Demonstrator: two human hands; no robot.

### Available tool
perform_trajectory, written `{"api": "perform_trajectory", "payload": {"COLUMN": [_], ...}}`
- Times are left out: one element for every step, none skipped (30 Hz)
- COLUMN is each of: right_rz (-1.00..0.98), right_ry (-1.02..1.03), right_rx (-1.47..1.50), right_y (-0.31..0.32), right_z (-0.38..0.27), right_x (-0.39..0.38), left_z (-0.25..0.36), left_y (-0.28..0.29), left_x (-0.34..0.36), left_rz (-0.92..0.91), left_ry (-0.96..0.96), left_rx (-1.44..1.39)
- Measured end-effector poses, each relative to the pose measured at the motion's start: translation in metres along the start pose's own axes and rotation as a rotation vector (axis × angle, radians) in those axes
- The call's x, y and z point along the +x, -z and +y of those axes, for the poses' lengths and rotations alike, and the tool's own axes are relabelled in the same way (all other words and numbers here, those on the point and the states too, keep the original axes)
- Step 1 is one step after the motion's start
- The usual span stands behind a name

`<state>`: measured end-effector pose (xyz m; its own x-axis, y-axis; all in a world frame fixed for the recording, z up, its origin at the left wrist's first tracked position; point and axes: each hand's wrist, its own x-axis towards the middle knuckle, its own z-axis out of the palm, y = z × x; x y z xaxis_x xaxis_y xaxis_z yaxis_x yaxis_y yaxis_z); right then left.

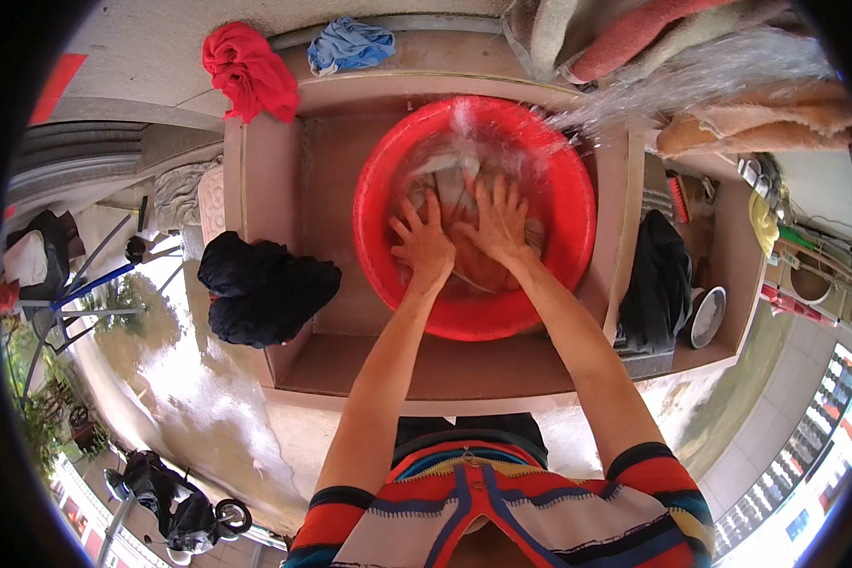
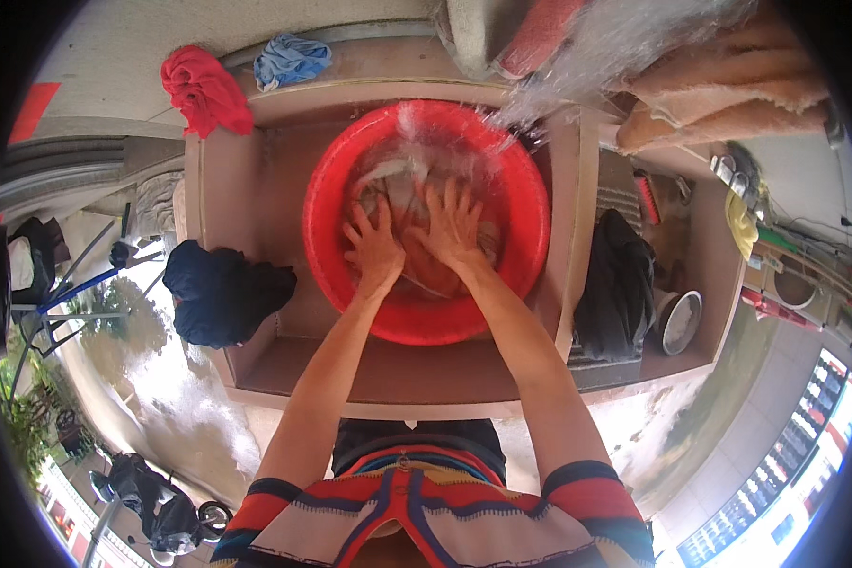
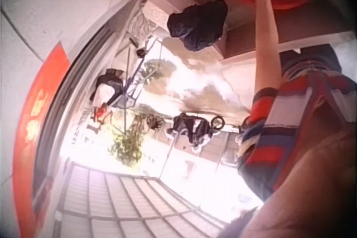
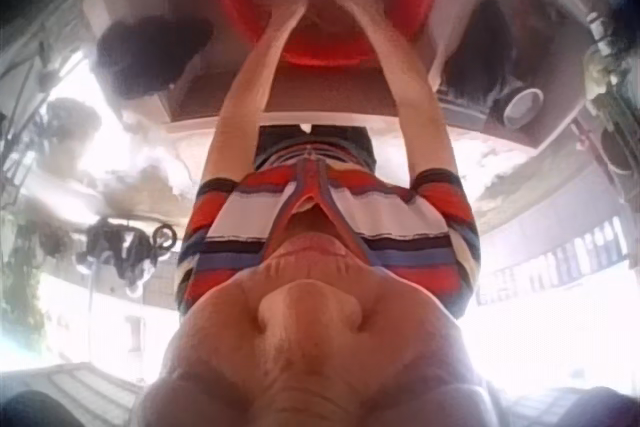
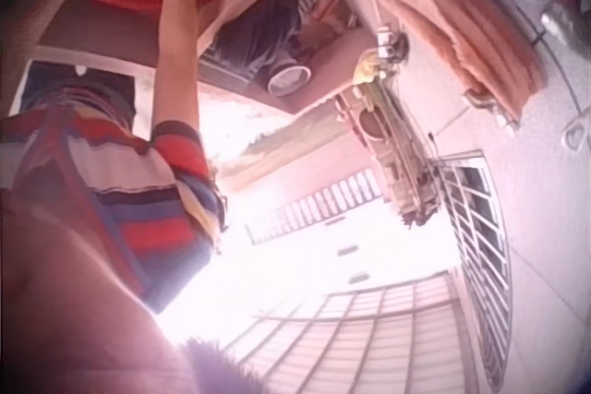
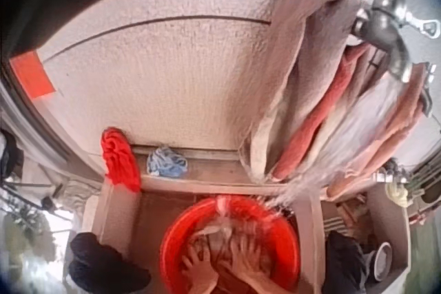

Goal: The person washes a striped towel and a black garment by hand in a red basin filled with soapy water. They scrub and rinse the items, then wring them out. The person hangs the towel on a drying rack using a hanger and later hangs the black garment on the same rack.

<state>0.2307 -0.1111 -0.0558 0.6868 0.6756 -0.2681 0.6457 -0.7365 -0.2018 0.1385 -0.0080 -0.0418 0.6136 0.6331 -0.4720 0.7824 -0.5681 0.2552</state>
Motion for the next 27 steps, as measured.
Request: {"api": "perform_trajectory", "payload": {"right_rz": [-0.057, -0.049, 0.044, 0.143, 0.243, 0.343, 0.322, 0.298, 0.261, -0.114, -0.023, 0.122, 0.235, 0.185, 0.133, 0.196, 0.146, 0.149, 0.144, 0.197, 0.269, 0.321, 0.209, 0.345, 0.233, 0.235, 0.261], "right_ry": [0.064, 0.158, 0.160, 0.158, 0.153, 0.144, -0.007, -0.164, -0.327, -0.633, -0.313, -0.042, 0.147, 0.195, 0.191, 0.245, 0.177, 0.124, 0.076, 0.093, 0.092, 0.122, -0.130, -0.134, -0.257, -0.238, -0.141], "right_rx": [-0.014, -0.079, -0.042, -0.002, 0.037, 0.079, 0.370, 0.659, 0.941, 1.619, 1.423, 1.216, 1.042, 1.060, 1.134, 1.079, 1.134, 0.993, 0.857, 0.790, 0.707, 0.643, 0.638, 0.476, 0.358, 0.403, 0.479], "right_y": [-0.005, -0.005, -0.005, -0.004, -0.004, -0.005, -0.006, -0.010, -0.013, 0.032, 0.037, 0.039, 0.054, 0.064, 0.072, 0.086, 0.086, 0.087, 0.089, 0.082, 0.068, 0.062, 0.060, 0.039, 0.025, 0.013, 0.012], "right_z": [-0.002, 0.006, 0.012, 0.018, 0.023, 0.025, 0.021, 0.010, 0.001, -0.021, -0.033, -0.044, -0.062, -0.074, -0.088, -0.100, -0.109, -0.111, -0.114, -0.111, -0.097, -0.088, -0.071, -0.045, -0.014, 0.010, 0.020], "right_x": [0.000, 0.003, 0.007, 0.016, 0.026, 0.032, 0.035, 0.039, 0.037, 0.024, 0.007, -0.009, -0.028, -0.045, -0.061, -0.071, -0.080, -0.079, -0.078, -0.070, -0.052, -0.031, -0.008, 0.009, 0.022, 0.028, 0.026], "left_z": [-0.003, -0.006, -0.014, -0.023, -0.030, -0.020, -0.014, -0.008, -0.004, 0.010, 0.017, 0.018, 0.015, 0.016, 0.016, 0.015, 0.013, 0.008, 0.000, -0.008, -0.007, -0.017, 0.000, 0.018, 0.024, 0.023, 0.021], "left_y": [-0.004, -0.008, -0.013, -0.015, -0.019, -0.025, -0.030, -0.033, -0.039, -0.011, 0.001, 0.007, 0.007, 0.007, 0.007, 0.004, -0.001, -0.008, -0.015, -0.027, -0.043, -0.067, -0.049, -0.025, -0.016, -0.009, -0.003], "left_x": [0.004, 0.008, 0.013, 0.022, 0.028, 0.021, 0.024, 0.030, 0.030, 0.024, 0.026, 0.027, 0.024, 0.024, 0.027, 0.031, 0.034, 0.037, 0.037, 0.037, 0.040, 0.039, 0.026, 0.010, 0.002, 0.000, -0.002], "left_rz": [-0.062, -0.125, -0.036, 0.060, 0.155, 0.377, 0.329, 0.267, 0.187, -0.005, -0.154, -0.318, -0.494, -0.549, -0.602, -0.656, -0.710, -0.751, -0.780, -0.769, -0.797, -0.735, -0.400, -0.159, -0.118, -0.132, -0.139], "left_ry": [-0.049, -0.098, -0.106, -0.120, -0.136, -0.080, -0.021, 0.038, 0.111, 0.462, 0.336, 0.211, 0.089, 0.074, 0.054, 0.035, 0.018, 0.005, -0.003, -0.040, -0.087, -0.162, 0.114, 0.407, 0.386, 0.377, 0.373], "left_rx": [0.064, 0.128, -0.005, -0.133, -0.261, -0.425, -0.806, -1.184, -1.562, -1.768, -1.979, -2.173, -2.352, -2.326, -2.299, -2.272, -2.239, -2.204, -2.169, -2.205, -2.236, -2.340, -2.131, -1.822, -1.680, -1.669, -1.661]}}
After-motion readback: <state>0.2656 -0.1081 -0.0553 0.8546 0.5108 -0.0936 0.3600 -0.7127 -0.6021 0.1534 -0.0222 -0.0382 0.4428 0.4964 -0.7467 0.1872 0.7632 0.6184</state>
